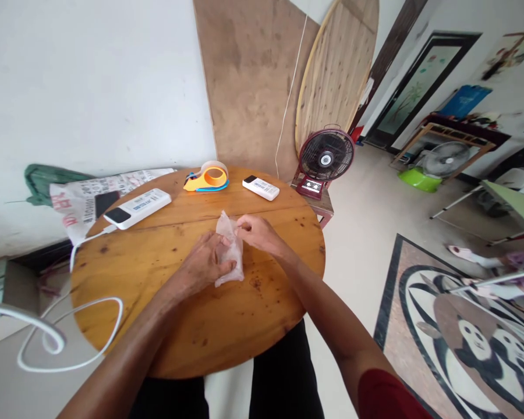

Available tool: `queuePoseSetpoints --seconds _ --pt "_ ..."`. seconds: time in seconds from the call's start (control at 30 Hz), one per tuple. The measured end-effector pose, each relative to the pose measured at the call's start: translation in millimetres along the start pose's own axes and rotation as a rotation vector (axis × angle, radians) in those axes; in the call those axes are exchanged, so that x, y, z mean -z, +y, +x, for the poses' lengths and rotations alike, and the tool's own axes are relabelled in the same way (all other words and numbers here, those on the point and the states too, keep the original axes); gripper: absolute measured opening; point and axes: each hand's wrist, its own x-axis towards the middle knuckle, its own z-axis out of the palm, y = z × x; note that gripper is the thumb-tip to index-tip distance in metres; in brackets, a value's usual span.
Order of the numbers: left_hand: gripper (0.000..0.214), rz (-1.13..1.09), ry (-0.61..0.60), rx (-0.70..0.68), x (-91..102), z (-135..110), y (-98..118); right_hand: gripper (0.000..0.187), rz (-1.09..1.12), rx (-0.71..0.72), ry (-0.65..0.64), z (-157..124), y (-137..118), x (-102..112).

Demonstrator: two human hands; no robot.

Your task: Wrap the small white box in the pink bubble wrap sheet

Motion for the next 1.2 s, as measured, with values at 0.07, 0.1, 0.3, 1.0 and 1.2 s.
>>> queuePoseSetpoints --seconds 0.07,0.1,0.3,1.0,1.2 --pt "0.033 -0.018 -0.003 -0.018 -1.5 0.5 -1.3 0.031 0.01 0.073 -0.089 12.0 0.0 -1.3" --pt "0.032 -0.028 0.004 -0.019 -2.2 0.0 -1.4 0.037 0.029 0.118 -0.145 16.1 -0.3 -0.5" --pt "0.03 -0.096 0.003 -0.038 -2.9 -4.1 2.8 0.035 -0.023 0.315 -0.34 9.0 -9.3 15.2" --pt "0.054 -0.019 0.003 -0.097 -2.4 -2.6 8.8 0.024 -0.291 0.3 -0.054 3.9 8.4 -10.0" --pt "0.051 -0.001 0.062 -0.183 -1.2 -5.8 9.1 0.031 -0.261 0.248 -0.07 8.4 15.7 -22.8"
